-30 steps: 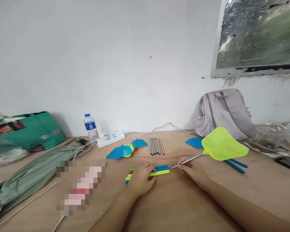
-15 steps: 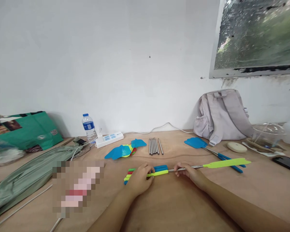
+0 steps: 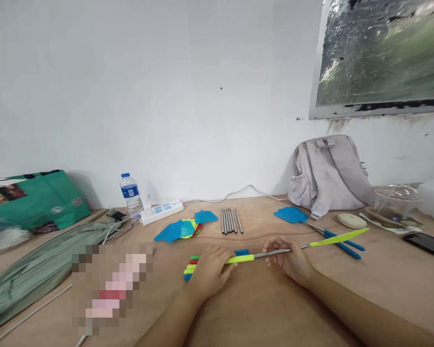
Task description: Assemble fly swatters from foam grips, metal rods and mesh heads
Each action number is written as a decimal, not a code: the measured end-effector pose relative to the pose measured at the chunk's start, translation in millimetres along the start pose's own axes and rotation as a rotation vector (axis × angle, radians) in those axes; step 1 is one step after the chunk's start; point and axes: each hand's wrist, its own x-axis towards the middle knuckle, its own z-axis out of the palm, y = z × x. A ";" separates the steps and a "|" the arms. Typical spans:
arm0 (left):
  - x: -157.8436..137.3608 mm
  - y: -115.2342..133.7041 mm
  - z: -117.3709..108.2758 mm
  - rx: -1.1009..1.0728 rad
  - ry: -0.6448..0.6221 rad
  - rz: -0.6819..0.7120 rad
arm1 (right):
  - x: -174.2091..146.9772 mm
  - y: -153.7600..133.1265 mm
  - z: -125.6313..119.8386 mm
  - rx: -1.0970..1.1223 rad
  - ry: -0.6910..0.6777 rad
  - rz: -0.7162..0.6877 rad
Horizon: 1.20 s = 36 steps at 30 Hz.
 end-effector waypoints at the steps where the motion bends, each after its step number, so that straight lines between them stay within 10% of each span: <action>1: 0.1 1.4 -0.6 0.019 0.011 0.015 | 0.3 0.1 -0.5 0.009 0.016 0.007; 11: -5.1 36.4 3.1 -0.038 -0.006 0.027 | 1.6 19.1 24.7 -0.334 0.165 -0.121; 21: -3.2 25.6 -7.9 0.198 -0.134 0.224 | -7.3 20.5 42.0 -0.484 -0.032 -0.079; 31: -5.8 1.0 -13.6 0.051 -0.104 -0.143 | -0.3 6.9 29.2 0.125 0.191 0.049; 36: -8.0 -10.0 -8.7 -0.093 -0.025 -0.208 | 6.6 7.6 12.7 0.076 0.251 0.031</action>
